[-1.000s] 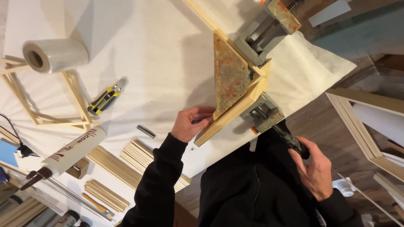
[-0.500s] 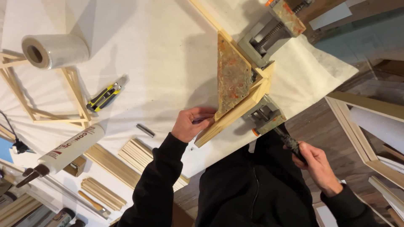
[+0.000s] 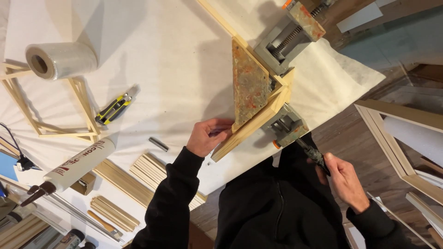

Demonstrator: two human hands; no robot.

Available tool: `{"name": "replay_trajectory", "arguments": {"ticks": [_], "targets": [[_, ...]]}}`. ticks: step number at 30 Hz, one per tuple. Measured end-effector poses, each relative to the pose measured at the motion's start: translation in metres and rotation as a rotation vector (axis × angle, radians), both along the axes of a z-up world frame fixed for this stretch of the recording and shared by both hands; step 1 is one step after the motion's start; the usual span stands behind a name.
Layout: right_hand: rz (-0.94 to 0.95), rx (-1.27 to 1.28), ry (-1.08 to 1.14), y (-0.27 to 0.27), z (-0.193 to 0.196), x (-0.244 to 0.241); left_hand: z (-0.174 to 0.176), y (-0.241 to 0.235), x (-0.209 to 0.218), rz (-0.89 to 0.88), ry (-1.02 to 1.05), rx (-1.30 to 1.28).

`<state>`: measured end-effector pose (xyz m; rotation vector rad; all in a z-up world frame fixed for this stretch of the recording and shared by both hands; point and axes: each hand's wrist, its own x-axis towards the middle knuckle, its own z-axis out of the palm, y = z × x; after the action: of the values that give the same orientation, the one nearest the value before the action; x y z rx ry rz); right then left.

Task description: Applying glue to wooden frame components and securing them in a corner clamp.

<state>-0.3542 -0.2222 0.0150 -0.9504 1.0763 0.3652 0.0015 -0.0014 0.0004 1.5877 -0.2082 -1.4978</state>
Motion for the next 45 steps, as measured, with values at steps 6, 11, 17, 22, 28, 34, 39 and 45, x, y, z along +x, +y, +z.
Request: {"name": "replay_trajectory", "arguments": {"ticks": [6,11,17,22,28,34,39,45], "targets": [[0.430,-0.779,-0.011,-0.002,0.059,0.072,0.002,0.002,-0.005,-0.020,-0.060,0.027],[0.571,-0.780,0.155,0.004,0.032,0.072,-0.002,0.003,-0.008,0.009,-0.089,0.022],[0.571,-0.742,0.133,-0.010,0.040,0.077,-0.002,0.006,-0.012,0.042,-0.081,0.026],[0.491,-0.840,-0.043,-0.065,0.074,0.111,0.003,0.003,-0.011,0.034,-0.117,0.043],[0.477,-0.986,-0.164,-0.094,0.019,0.186,-0.005,0.007,-0.017,0.011,-0.169,0.074],[0.386,-0.870,-0.221,-0.106,-0.013,0.179,0.000,-0.001,-0.015,0.014,-0.145,0.113],[0.226,-0.967,-0.324,-0.107,-0.017,0.146,-0.002,0.006,-0.014,-0.006,-0.151,0.144],[0.210,-0.642,-0.484,-0.092,-0.015,0.150,0.001,-0.005,-0.014,-0.020,-0.137,0.181]]}}
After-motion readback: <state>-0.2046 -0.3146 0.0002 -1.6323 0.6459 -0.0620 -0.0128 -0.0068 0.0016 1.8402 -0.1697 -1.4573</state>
